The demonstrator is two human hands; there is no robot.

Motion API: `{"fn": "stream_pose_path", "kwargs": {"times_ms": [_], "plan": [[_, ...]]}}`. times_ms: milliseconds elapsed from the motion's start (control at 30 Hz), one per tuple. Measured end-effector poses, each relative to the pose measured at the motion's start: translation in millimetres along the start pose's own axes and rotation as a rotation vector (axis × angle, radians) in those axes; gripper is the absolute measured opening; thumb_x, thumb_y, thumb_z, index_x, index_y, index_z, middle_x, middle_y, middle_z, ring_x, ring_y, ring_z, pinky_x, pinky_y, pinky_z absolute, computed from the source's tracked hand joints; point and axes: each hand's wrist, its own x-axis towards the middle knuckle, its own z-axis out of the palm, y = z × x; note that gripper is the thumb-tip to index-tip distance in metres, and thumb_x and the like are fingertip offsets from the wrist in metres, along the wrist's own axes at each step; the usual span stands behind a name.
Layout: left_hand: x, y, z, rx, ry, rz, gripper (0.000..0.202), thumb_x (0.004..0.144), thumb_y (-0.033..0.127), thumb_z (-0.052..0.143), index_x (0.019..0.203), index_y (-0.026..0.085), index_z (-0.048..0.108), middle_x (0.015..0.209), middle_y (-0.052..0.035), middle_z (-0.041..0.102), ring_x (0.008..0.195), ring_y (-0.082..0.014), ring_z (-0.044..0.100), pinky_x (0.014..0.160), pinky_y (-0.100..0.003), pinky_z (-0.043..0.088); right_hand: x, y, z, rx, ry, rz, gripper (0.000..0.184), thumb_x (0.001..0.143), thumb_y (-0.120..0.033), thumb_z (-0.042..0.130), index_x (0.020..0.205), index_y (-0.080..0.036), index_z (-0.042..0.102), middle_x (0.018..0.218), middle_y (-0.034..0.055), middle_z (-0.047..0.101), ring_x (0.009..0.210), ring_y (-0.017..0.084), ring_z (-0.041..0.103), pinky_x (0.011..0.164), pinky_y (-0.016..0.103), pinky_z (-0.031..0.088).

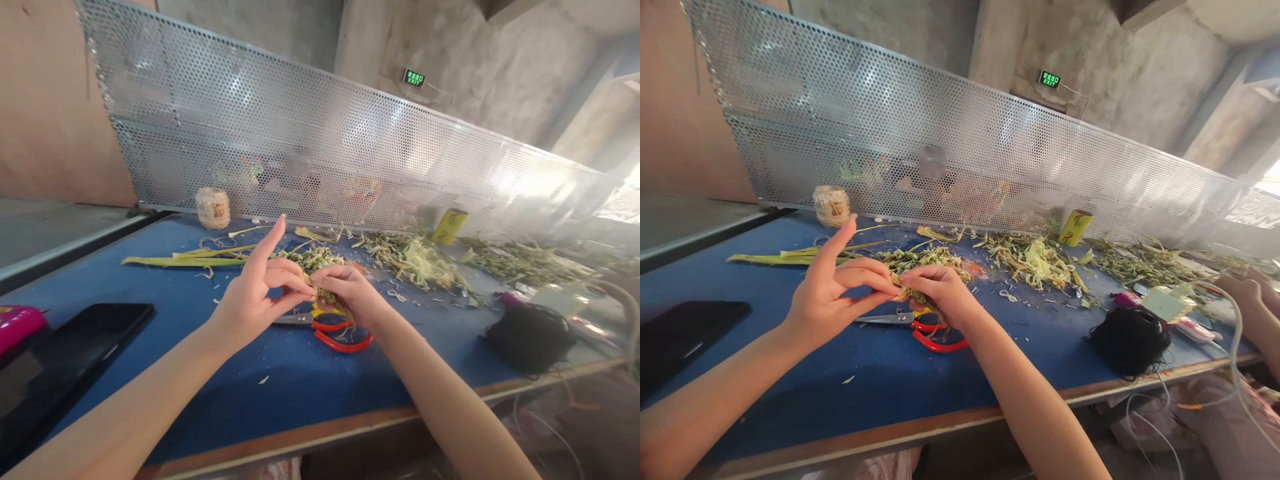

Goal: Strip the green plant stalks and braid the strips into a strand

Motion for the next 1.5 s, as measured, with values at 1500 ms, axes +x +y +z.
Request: {"fn": "stream_pose_path", "kwargs": {"times_ms": [1500], "plan": [[2.4, -1.1, 6.0, -0.001, -0.011, -0.079, 0.066, 0.081, 0.019, 0.051, 0.134, 0.019, 0.011, 0.083, -0.0017, 0.066, 0.102, -0.0199, 0.055, 0.093, -0.043, 0.039, 6.9, 3.9, -1.6, 0.037, 0.085, -0.017, 0.017, 0.057, -0.029, 0.071, 0.058, -0.014, 0.063, 0.048, -0.0034, 0.056, 0.038, 0.003, 0.043, 0.038, 0.018, 0.032]]}}
